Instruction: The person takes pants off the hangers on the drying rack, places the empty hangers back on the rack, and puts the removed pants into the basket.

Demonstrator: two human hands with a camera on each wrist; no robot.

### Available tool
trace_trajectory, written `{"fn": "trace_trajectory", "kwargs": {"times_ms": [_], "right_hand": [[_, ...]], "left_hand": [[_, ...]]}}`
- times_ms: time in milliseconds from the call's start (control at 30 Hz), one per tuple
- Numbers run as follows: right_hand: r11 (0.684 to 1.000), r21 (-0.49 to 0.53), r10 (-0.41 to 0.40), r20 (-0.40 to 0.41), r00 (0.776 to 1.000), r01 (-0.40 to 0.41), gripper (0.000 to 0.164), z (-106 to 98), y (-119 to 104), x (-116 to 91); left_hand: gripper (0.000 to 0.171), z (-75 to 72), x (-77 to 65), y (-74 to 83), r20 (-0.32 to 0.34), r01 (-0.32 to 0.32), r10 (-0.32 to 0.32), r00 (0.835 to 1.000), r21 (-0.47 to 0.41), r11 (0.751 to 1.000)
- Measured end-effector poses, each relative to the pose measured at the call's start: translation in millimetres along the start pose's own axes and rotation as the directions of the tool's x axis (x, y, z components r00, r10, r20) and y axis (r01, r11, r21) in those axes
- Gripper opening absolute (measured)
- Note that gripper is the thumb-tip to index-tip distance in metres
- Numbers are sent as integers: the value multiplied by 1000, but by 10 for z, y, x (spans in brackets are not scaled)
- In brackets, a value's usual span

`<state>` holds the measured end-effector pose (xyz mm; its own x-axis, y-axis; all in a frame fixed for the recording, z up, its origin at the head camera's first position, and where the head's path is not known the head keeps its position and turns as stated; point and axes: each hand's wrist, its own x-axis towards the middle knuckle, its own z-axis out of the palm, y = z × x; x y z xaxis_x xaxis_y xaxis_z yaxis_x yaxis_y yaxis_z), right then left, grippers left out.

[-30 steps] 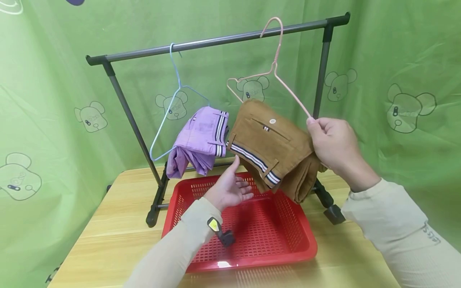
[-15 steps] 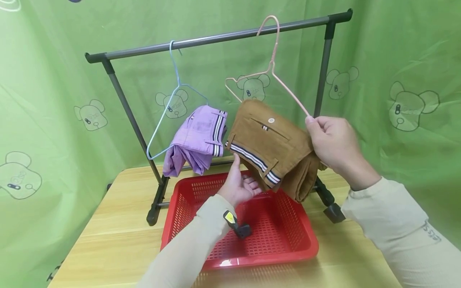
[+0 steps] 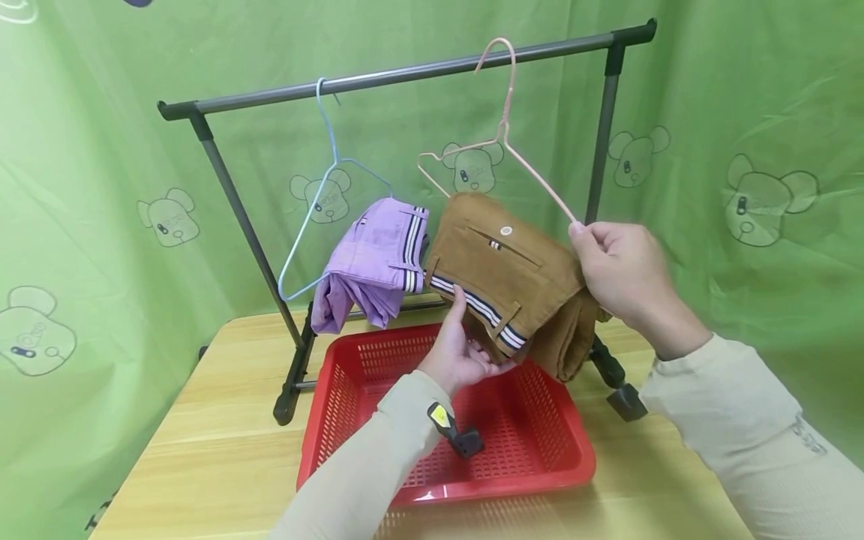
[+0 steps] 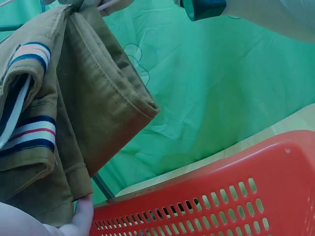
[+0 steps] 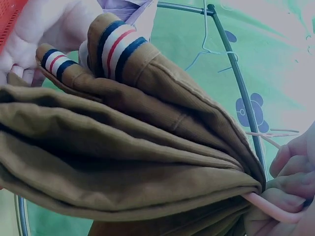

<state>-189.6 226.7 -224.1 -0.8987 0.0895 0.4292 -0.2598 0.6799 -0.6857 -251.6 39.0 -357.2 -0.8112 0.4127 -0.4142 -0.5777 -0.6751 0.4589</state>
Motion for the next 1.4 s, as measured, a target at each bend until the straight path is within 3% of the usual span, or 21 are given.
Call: {"fn": "trace_trajectory", "kwargs": {"times_ms": [233, 433, 733, 1033, 1400], "right_hand": [[1000, 20, 1, -15, 1000, -1, 47, -9, -7, 3], [1000, 12, 6, -8, 1000, -5, 47, -16, -27, 4], [1000, -5, 1, -5, 1000, -1, 50, -27, -18, 3], [1000, 1, -2, -14, 1000, 2, 49, -40, 11, -20], [1000, 1, -5, -3, 1000, 5, 46, -58, 10, -22]], "left_hand": [[77, 16, -31, -5, -14, -15, 15, 1000, 40, 999], [70, 55, -64, 24, 19, -10, 9, 1000, 30, 1000], [85, 146, -138, 41, 18, -2, 1, 1000, 30, 1000], [42, 263, -155, -24, 61, -107, 116, 991, -136, 985], [26, 279, -236, 28, 189, -61, 92, 978, -164, 985]]}}
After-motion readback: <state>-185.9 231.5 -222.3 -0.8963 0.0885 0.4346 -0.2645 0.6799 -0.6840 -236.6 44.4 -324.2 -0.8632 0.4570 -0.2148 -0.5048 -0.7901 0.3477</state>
